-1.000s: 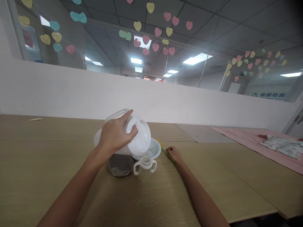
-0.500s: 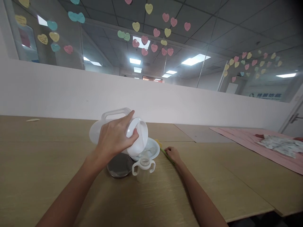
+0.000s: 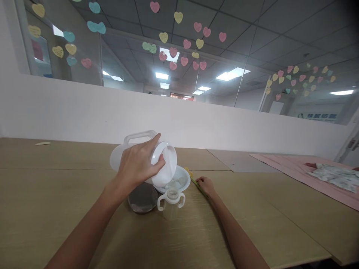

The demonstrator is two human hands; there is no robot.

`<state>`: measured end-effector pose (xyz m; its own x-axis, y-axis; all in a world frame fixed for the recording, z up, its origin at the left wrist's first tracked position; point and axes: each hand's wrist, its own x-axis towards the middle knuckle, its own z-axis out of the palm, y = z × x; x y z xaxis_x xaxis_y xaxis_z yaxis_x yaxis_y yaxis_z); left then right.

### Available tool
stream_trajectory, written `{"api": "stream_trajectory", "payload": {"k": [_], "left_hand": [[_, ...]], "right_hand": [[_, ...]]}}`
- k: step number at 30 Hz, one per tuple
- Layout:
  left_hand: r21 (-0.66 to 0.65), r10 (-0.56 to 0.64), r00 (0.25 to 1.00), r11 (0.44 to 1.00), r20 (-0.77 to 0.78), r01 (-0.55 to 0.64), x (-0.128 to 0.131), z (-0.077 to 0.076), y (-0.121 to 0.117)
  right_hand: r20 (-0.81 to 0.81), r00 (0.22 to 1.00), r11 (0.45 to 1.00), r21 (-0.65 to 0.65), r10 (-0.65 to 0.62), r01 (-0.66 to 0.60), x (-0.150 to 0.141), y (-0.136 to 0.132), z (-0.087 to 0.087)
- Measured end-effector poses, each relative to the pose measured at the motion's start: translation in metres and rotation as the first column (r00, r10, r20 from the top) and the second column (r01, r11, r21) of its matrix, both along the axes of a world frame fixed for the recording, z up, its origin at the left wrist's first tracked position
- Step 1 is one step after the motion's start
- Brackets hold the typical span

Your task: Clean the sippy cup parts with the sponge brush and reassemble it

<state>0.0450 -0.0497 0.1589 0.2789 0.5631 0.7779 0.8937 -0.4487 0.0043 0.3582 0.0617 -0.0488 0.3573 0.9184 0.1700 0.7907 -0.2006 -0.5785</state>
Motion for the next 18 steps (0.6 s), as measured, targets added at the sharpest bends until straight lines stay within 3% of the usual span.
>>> {"api": "stream_trajectory", "payload": {"k": [10,14,18], "left_hand": [[-0.005,0.02,0.997,1.0,0.074,-0.02,-0.005,0.004,0.003],[0.003,0.072,0.963,0.997,0.258,-0.075,-0.023,0.005,0.027],[-0.037,0.2,0.874,0.978,0.443,-0.205,-0.056,-0.003,0.063]], "right_hand": [[0.005,1.0,1.0,0.003,0.008,-0.008,0.0,0.0,0.0],[0.004,1.0,1.0,-0.001,0.007,-0.007,0.001,0.001,-0.001],[-0.002,1.0,1.0,-0.005,0.011,-0.011,0.003,0.003,-0.004]]}}
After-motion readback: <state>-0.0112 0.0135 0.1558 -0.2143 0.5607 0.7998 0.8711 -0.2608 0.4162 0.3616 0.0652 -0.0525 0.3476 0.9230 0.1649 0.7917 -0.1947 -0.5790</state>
